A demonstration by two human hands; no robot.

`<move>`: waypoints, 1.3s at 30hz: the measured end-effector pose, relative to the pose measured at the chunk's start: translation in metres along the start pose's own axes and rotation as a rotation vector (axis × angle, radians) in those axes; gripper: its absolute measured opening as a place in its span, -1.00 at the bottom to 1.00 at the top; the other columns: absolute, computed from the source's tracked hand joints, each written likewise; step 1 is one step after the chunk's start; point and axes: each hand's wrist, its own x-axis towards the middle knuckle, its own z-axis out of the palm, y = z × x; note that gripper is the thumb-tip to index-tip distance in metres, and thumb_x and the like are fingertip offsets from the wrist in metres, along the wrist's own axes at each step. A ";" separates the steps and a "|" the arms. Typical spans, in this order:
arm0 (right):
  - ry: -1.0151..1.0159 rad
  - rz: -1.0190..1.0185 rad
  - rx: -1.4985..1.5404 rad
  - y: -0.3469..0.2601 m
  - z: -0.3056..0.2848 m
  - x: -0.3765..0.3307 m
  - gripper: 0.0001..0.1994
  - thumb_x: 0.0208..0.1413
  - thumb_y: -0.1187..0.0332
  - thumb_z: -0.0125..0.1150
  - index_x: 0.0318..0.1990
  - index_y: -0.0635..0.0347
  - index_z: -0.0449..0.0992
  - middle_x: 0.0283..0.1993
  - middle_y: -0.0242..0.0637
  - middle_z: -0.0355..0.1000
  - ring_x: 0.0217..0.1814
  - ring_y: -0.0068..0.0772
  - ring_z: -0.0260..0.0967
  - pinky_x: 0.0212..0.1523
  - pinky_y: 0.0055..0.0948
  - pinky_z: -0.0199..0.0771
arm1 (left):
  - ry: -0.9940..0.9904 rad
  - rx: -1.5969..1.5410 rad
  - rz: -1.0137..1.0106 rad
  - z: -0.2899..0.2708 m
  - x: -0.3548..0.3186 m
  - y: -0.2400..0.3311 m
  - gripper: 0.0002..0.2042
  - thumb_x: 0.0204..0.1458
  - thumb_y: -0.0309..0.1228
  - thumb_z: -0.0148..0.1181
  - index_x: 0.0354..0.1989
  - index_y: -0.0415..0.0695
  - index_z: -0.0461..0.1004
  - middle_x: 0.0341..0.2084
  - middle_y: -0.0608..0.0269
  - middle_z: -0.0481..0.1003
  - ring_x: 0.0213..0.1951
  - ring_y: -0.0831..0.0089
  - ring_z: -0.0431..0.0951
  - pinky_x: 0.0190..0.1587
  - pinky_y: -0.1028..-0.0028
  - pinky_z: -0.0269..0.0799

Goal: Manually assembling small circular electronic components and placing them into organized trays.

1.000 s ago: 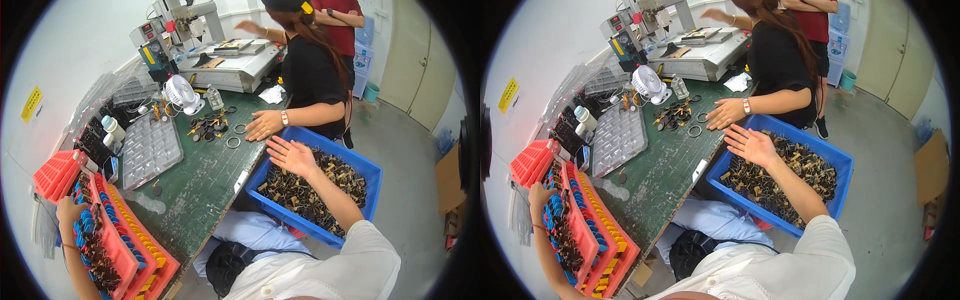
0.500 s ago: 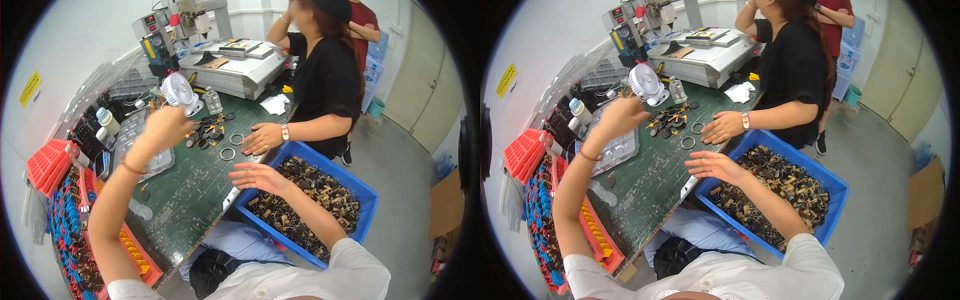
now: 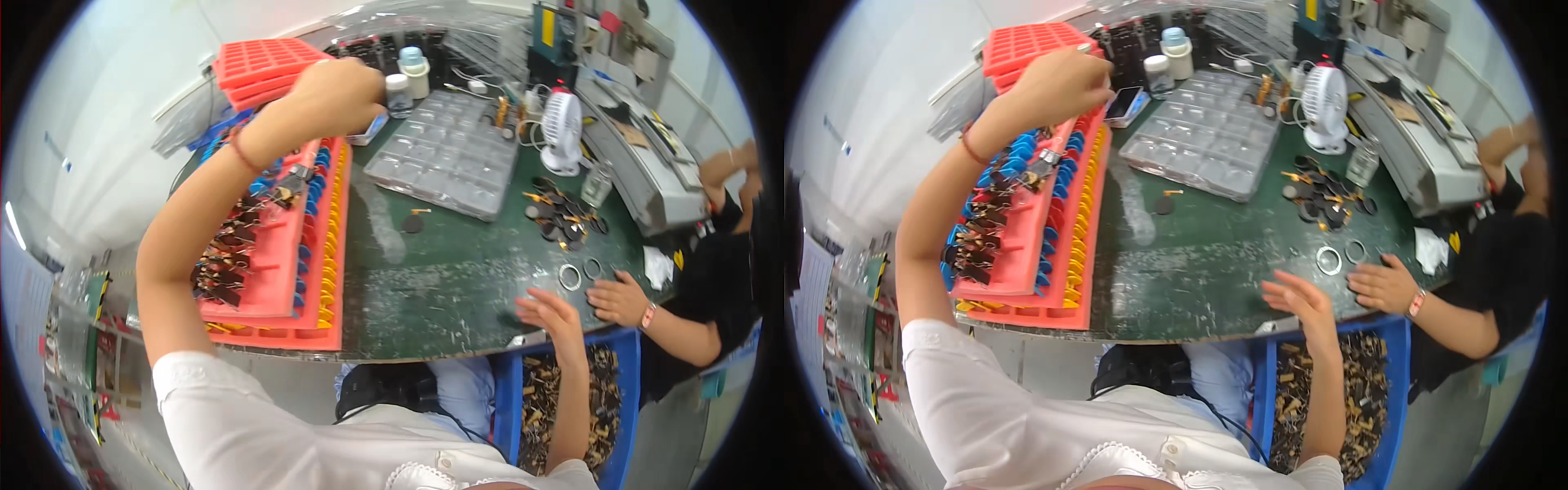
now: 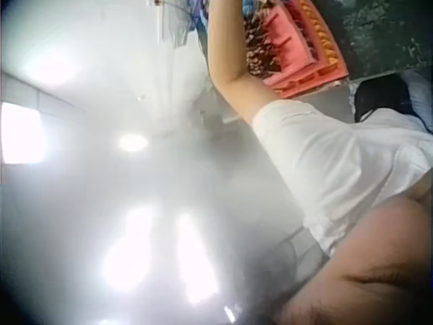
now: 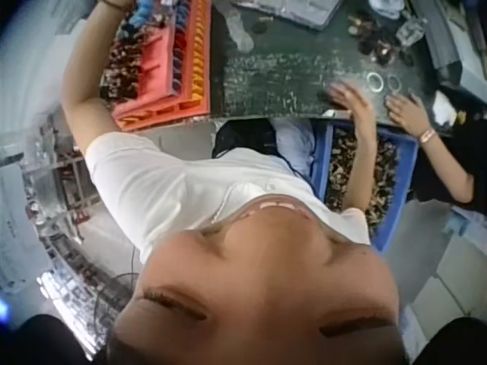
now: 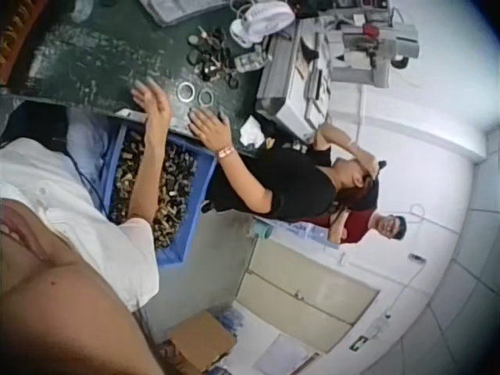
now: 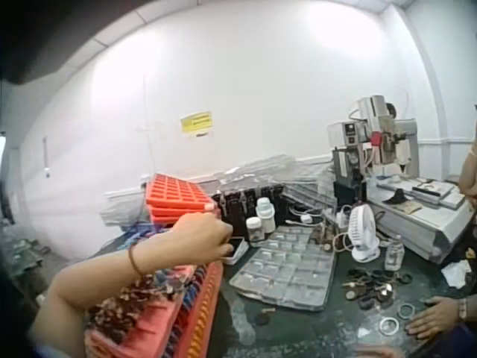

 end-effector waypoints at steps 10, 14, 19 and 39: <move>-0.006 0.007 -0.085 -0.048 0.037 0.003 -0.63 0.15 0.35 -0.05 0.04 0.44 0.33 -0.09 0.05 0.44 -0.11 -0.20 0.46 -0.07 -0.37 0.43 | -0.472 0.004 -0.159 0.059 -0.075 -0.044 -0.49 -0.36 0.11 0.29 -0.56 -0.20 0.55 -0.59 0.01 0.50 -0.47 0.10 0.55 -0.42 0.26 0.44; -0.086 -0.043 -0.123 -0.062 0.056 0.004 -0.64 0.13 0.37 -0.01 0.02 0.45 0.35 -0.09 0.05 0.45 -0.08 -0.18 0.45 0.02 -0.32 0.35 | -0.396 -0.037 -0.244 0.065 -0.077 -0.059 -0.66 -0.24 -0.14 0.23 -0.55 -0.24 0.54 -0.60 -0.04 0.49 -0.48 0.06 0.54 -0.41 0.21 0.47; -0.063 -0.016 -0.119 -0.061 0.059 0.008 -0.65 0.12 0.38 0.00 0.00 0.45 0.36 -0.09 0.04 0.45 -0.08 -0.20 0.45 0.03 -0.33 0.34 | -0.434 -0.264 -0.302 0.071 -0.078 -0.098 -0.68 -0.27 -0.29 0.13 -0.75 -0.38 0.44 -0.79 -0.06 0.42 -0.66 0.19 0.50 -0.50 0.35 0.43; -0.411 -0.069 -0.799 -0.076 0.075 0.001 -0.60 0.02 0.39 0.13 0.05 0.24 0.36 -0.12 -0.20 0.50 -0.12 -0.14 0.44 -0.08 -0.32 0.39 | -0.395 -0.756 -0.456 0.067 -0.081 -0.104 -0.59 -0.10 -0.25 0.20 -0.84 -0.27 0.35 -0.89 0.40 0.16 -0.77 0.64 0.13 -0.68 0.51 0.03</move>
